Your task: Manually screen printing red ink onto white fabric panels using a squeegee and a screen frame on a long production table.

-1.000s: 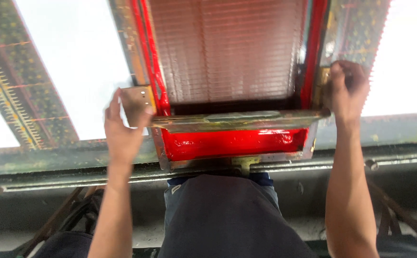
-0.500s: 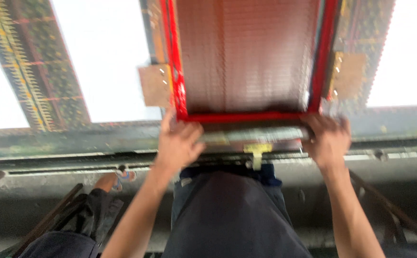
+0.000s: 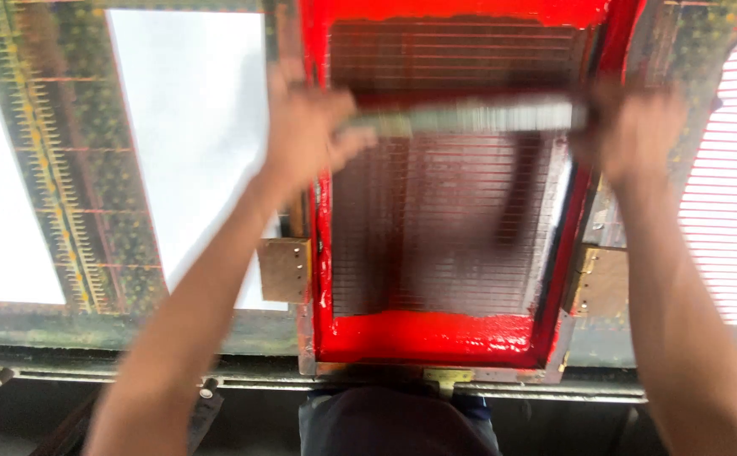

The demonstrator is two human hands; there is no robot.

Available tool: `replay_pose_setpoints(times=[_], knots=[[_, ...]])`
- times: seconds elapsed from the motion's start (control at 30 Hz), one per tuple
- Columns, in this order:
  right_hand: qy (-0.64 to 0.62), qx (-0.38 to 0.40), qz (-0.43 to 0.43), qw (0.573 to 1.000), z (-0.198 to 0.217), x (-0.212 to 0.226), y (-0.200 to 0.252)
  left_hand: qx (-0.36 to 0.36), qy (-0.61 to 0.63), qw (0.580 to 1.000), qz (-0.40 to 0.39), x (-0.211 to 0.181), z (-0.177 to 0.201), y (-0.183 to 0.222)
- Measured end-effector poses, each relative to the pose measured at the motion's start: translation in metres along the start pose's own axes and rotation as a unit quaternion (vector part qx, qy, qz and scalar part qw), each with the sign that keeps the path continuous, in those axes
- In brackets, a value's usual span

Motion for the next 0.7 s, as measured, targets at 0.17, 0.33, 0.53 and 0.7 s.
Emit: replay_pose_setpoints(times=[0.17, 0.33, 0.53, 0.7], knots=[[-0.053, -0.029, -0.024, 0.998, -0.015, -0.015, -0.067, -0.030, -0.049, 0.998, -0.036, 0.045, 0.005, -0.059], [-0.100, -0.122, -0.078, 0.984, 0.032, 0.022, -0.017, -0.120, -0.051, 0.991, -0.039, 0.008, -0.002, -0.008], [-0.082, 0.056, 0.027, 0.995, 0.036, -0.015, -0.051, 0.002, -0.004, 1.000, 0.002, 0.024, 0.021, -0.046], [-0.031, -0.093, -0.059, 0.993, -0.044, -0.016, -0.120, -0.055, -0.079, 0.995, 0.004, 0.081, 0.014, -0.098]])
Point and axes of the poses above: each hand's wrist, its own y-axis away from the middle knuckle, its own z-axis out of the back of the hand, x = y × z, the point moved 2 cm from there along -y, towards the middle knuckle, and after that the axes turned 12 degrees about y, right-handed, at the moved point
